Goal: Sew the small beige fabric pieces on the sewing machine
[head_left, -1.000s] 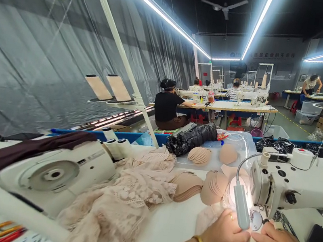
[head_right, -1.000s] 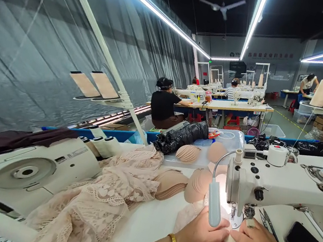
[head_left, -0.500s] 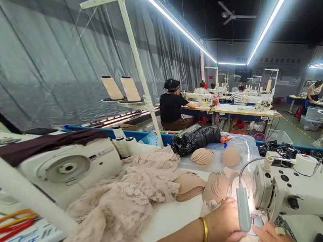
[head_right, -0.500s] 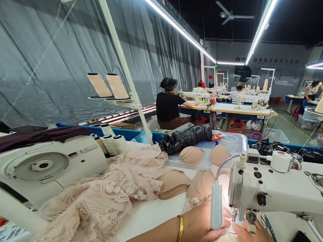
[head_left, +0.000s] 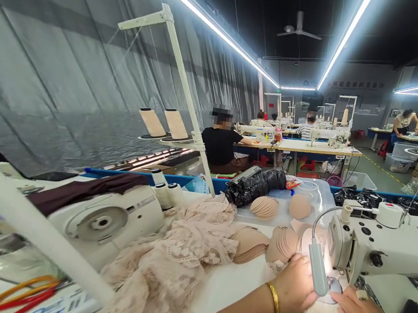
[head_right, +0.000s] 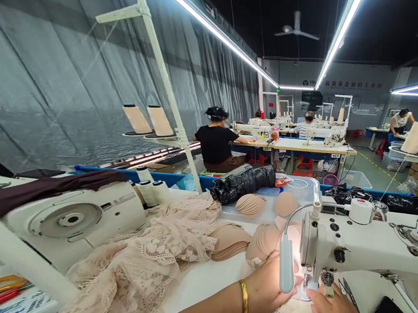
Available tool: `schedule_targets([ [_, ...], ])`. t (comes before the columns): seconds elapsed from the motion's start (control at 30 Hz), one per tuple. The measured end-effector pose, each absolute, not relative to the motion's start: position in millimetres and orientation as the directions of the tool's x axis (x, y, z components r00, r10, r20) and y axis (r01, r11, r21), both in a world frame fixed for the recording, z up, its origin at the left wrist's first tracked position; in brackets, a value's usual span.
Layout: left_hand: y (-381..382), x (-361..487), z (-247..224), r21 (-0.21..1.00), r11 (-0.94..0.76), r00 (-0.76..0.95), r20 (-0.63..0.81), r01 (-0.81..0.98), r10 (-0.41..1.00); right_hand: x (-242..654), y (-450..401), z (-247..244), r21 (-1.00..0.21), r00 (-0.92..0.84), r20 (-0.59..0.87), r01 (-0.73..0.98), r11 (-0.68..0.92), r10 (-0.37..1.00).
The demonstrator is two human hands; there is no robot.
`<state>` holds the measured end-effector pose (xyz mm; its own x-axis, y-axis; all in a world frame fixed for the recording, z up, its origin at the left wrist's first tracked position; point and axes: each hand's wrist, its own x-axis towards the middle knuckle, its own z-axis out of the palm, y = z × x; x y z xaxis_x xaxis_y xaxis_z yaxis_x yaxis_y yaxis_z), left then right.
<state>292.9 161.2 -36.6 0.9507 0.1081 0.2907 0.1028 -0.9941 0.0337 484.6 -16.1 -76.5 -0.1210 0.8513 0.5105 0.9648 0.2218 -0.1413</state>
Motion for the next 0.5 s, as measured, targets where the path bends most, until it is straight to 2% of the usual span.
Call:
schedule_targets([
  [0.07, 162.0, 292.8, -36.9, 0.071, -0.989, 0.949, 0.279, 0.129, 0.144, 484.1, -18.8, -79.1, -0.230, -0.093, 0.504, 0.944, 0.238, 0.858],
  [0.13, 160.9, 285.7, -36.6, 0.114, -0.984, 0.946, 0.281, 0.138, 0.165, 477.8, -20.0, -80.7, -0.397, -0.034, 0.461, 0.886, 0.240, 0.887],
  [0.23, 146.4, 260.0, -37.9, 0.193, -0.975, 0.935, 0.310, 0.115, 0.171, 456.7, -15.5, -81.4, -0.798, 0.150, 0.305, 0.579, 0.167, 0.940],
  [0.27, 136.7, 248.9, -39.5, 0.304, -0.948, 0.926, 0.325, 0.091, 0.193, 447.9, -12.5, -81.4, -0.883, 0.190, 0.247, 0.448, 0.140, 0.950],
  [0.3, 124.8, 237.5, -41.6, 0.467, -0.883, 0.914, 0.331, 0.059, 0.236, 438.9, -9.3, -81.0, -0.931, 0.216, 0.207, 0.344, 0.124, 0.954],
  [0.37, 97.0, 216.0, -47.0, 0.803, -0.596, 0.896, 0.281, -0.022, 0.344, 421.5, -5.0, -79.4, -0.958, 0.236, 0.191, 0.257, 0.129, 0.953],
  [0.4, 82.8, 206.6, -49.6, 0.900, -0.432, 0.893, 0.235, -0.052, 0.383, 413.3, -5.0, -78.4, -0.959, 0.237, 0.196, 0.250, 0.136, 0.952],
  [0.43, 69.7, 198.7, -51.8, 0.950, -0.304, 0.892, 0.191, -0.064, 0.410, 405.2, -7.1, -77.5, -0.962, 0.247, 0.202, 0.234, 0.144, 0.948],
  [0.5, 49.5, 187.4, -54.2, 0.976, -0.213, 0.883, 0.146, -0.054, 0.445, 388.9, -18.0, -77.7, -0.965, 0.292, 0.228, 0.195, 0.176, 0.929],
])
